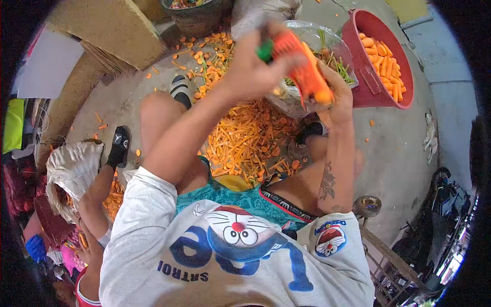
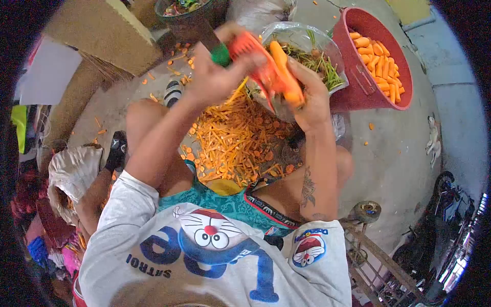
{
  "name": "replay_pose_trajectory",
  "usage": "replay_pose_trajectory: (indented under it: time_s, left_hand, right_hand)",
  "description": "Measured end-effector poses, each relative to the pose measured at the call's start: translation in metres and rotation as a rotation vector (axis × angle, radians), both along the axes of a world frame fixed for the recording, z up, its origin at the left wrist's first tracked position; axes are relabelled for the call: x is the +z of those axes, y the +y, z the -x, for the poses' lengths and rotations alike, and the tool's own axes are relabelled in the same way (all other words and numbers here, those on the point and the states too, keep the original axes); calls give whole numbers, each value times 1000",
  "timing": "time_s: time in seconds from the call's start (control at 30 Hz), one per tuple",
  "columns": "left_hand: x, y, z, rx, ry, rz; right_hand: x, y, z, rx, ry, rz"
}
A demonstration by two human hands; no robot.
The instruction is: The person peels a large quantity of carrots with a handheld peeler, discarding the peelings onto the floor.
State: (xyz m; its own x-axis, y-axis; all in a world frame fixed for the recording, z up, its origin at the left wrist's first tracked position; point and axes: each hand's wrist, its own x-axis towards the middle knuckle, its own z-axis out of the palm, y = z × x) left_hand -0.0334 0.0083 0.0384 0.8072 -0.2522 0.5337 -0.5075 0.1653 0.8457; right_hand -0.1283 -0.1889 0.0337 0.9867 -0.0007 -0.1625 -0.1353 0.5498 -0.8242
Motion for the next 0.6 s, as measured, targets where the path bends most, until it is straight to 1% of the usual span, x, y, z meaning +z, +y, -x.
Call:
replay_pose_trajectory:
  time_s: [0.03, 0.07, 0.1, 0.17, 0.2, 0.27, 0.3, 0.33, 0.4, 0.43, 0.5, 0.53, 0.57, 0.6]
  left_hand:
    - [4, -4, 11, -165, -210, -24]
    - [-4, -3, 0, -37, -205, -58]
    - [-10, 1, -16, -33, -190, -59]
    - [-12, 14, -51, 200, 186, -28]
    - [-13, 18, -57, 200, 177, -29]
    - [-21, 21, -63, 157, 374, 217]
    - [-18, 11, -48, 154, 371, 219]
    - [-14, -3, -16, 65, 178, 165]
    - [-11, -10, -2, -27, -10, 112]
    - [-8, -4, -6, 3, 74, 108]
    - [4, 15, -20, 67, 238, 95]
    - [11, 24, -32, 98, 307, 89]
    - [19, 30, -45, 125, 364, 84]
    - [-8, 28, -58, 200, 211, 9]
  right_hand:
    - [21, 19, 2, -114, 49, 68]
    - [31, 30, 5, -224, 104, 135]
    - [24, 24, 8, -219, 119, 136]
    - [10, 9, 7, 15, -10, 52]
    - [13, 14, 7, -53, 34, 66]
    - [-2, -1, 0, -10, 12, 44]
    - [-8, -8, -2, 32, 1, 21]
    - [2, 3, -1, 28, 2, 20]
    - [31, 35, 1, -281, 132, 102]
    - [25, 26, 3, -280, 142, 103]
    - [6, -2, 10, 111, -48, 28]
    - [0, -6, 9, 113, -54, 27]
    - [-3, -8, 7, 177, -82, -70]
    - [-4, -10, 3, 245, -103, -162]
